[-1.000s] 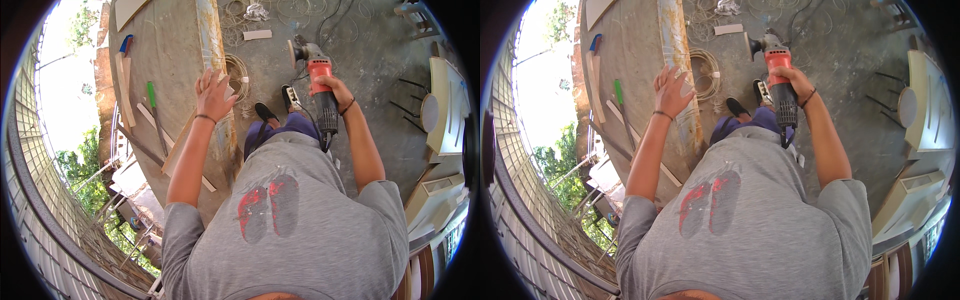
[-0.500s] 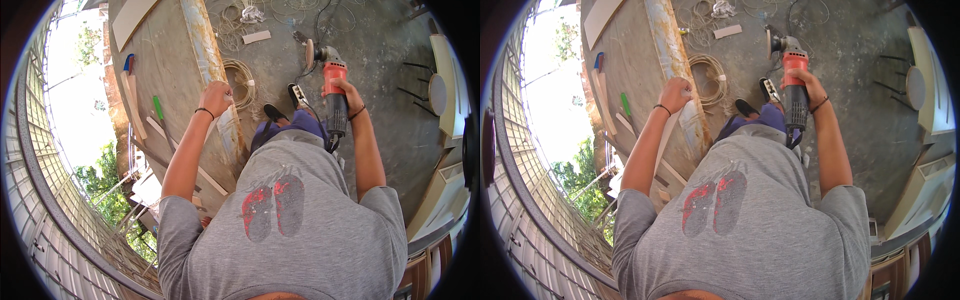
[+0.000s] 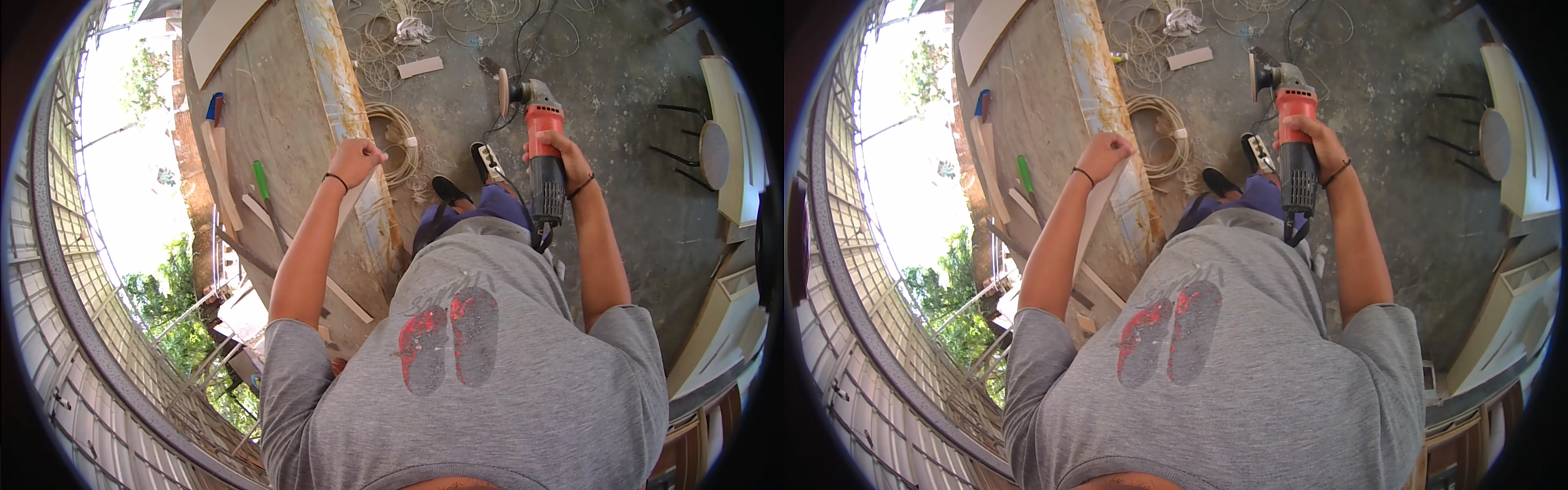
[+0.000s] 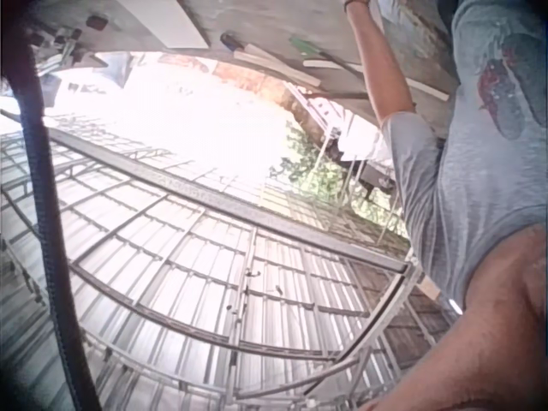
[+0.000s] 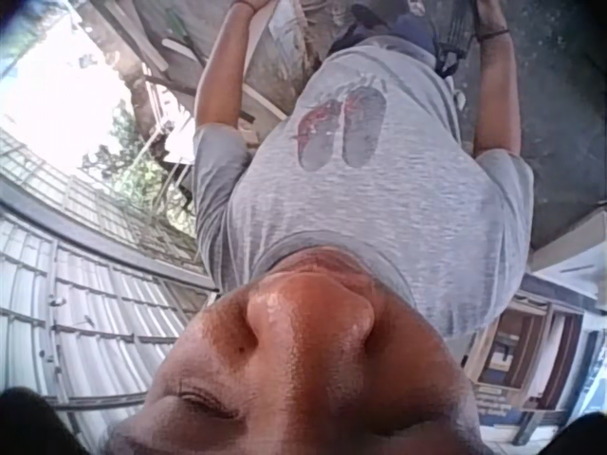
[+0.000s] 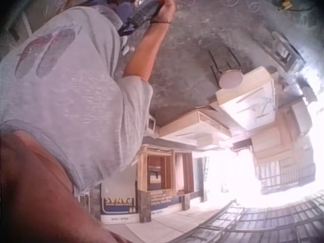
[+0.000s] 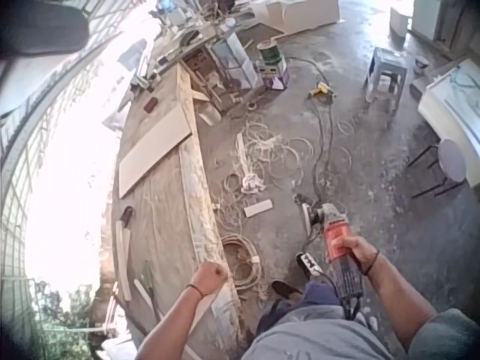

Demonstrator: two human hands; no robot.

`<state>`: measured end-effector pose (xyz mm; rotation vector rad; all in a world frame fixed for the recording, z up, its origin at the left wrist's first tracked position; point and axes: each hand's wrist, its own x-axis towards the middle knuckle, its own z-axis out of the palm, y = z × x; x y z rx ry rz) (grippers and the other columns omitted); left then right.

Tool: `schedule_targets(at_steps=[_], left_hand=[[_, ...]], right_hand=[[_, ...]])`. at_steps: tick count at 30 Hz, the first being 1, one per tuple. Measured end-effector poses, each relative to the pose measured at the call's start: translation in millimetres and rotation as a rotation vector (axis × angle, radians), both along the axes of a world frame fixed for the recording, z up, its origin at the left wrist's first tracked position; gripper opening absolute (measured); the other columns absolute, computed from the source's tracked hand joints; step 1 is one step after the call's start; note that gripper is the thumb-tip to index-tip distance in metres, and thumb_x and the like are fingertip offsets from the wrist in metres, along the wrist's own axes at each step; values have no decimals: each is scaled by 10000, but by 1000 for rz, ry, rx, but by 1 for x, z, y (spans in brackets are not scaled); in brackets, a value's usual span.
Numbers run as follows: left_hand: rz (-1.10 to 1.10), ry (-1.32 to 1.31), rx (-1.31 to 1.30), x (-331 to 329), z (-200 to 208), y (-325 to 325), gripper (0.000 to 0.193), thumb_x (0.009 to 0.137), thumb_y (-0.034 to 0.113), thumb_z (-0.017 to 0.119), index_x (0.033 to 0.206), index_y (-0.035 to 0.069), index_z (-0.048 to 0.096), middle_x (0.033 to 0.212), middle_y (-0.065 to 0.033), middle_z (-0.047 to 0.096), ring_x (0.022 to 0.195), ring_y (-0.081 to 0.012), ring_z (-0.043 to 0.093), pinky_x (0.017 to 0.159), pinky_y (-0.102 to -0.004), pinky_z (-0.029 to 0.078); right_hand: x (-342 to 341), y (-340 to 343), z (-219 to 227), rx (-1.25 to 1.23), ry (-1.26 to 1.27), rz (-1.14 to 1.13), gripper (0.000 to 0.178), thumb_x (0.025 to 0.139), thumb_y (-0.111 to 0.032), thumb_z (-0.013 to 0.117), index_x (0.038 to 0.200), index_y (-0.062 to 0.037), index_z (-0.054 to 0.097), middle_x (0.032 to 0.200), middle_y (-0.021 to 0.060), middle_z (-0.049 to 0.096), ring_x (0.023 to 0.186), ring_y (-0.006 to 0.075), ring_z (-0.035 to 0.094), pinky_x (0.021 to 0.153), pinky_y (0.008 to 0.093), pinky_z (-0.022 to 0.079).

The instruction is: The person smooths the edges of a piece of wood using a hand file and then uses a power angle grinder to sand the same piece of wood.

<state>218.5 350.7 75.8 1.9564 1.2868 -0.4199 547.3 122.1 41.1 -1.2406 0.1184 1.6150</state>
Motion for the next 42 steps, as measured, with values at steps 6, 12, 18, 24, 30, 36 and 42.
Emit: schedule_targets(at_steps=[6, 12, 18, 24, 30, 36, 42], left_hand=[[201, -71, -41, 6, -1, 15, 259, 847, 266, 648, 948, 33, 698, 850, -125, 688, 818, -239, 647, 803, -337, 478], [-173, -324, 598, -11, -13, -1, 363, 892, 270, 585, 1196, 70, 603, 1213, -158, 588, 1154, -370, 510, 1012, -433, 370], [119, -143, 906, -98, -32, -40, 450, 852, 395, 633, 1143, 52, 606, 1176, -127, 592, 1107, -343, 528, 943, -430, 398], [307, -24, 841, -106, -38, -67, 419, 808, 520, 626, 886, 109, 638, 896, -58, 626, 915, -275, 586, 810, -417, 433], [256, 24, 933, -100, -34, -73, 415, 778, 537, 639, 744, 125, 610, 826, -45, 610, 837, -254, 609, 702, -400, 463], [295, -30, 926, -98, -30, -72, 419, 763, 542, 659, 750, 124, 634, 854, -35, 629, 847, -230, 619, 712, -376, 471], [299, -25, 939, -100, -31, -72, 426, 773, 556, 644, 803, 131, 659, 877, -21, 645, 852, -216, 624, 719, -360, 475]], right_hand=[[2, 0, 5, -12, -1, 28, 441, 777, -323, 660, 986, 57, 582, 805, 145, 641, 621, 175, 629, 548, 270, 529], [5, 1, -7, 5, 12, 22, 454, 798, -313, 645, 1040, 61, 559, 847, 145, 645, 666, 207, 655, 616, 310, 570], [-1, 19, 3, 74, -60, 233, 451, 787, -275, 657, 1075, 48, 532, 865, 141, 644, 694, 212, 658, 610, 310, 561], [-43, 60, 14, 74, -56, 468, 452, 752, -180, 689, 1125, -6, 500, 862, 117, 617, 695, 210, 648, 614, 310, 546], [-85, 96, 26, 64, 8, 696, 398, 753, -157, 696, 1078, -1, 527, 863, 103, 608, 691, 195, 636, 627, 313, 542], [-105, 114, 33, 32, -33, 814, 488, 764, -220, 681, 1145, 17, 488, 895, 141, 619, 730, 225, 661, 630, 321, 549], [-114, 123, 40, 40, -53, 857, 471, 770, -229, 677, 1129, 18, 499, 909, 147, 627, 744, 228, 665, 625, 320, 552]])
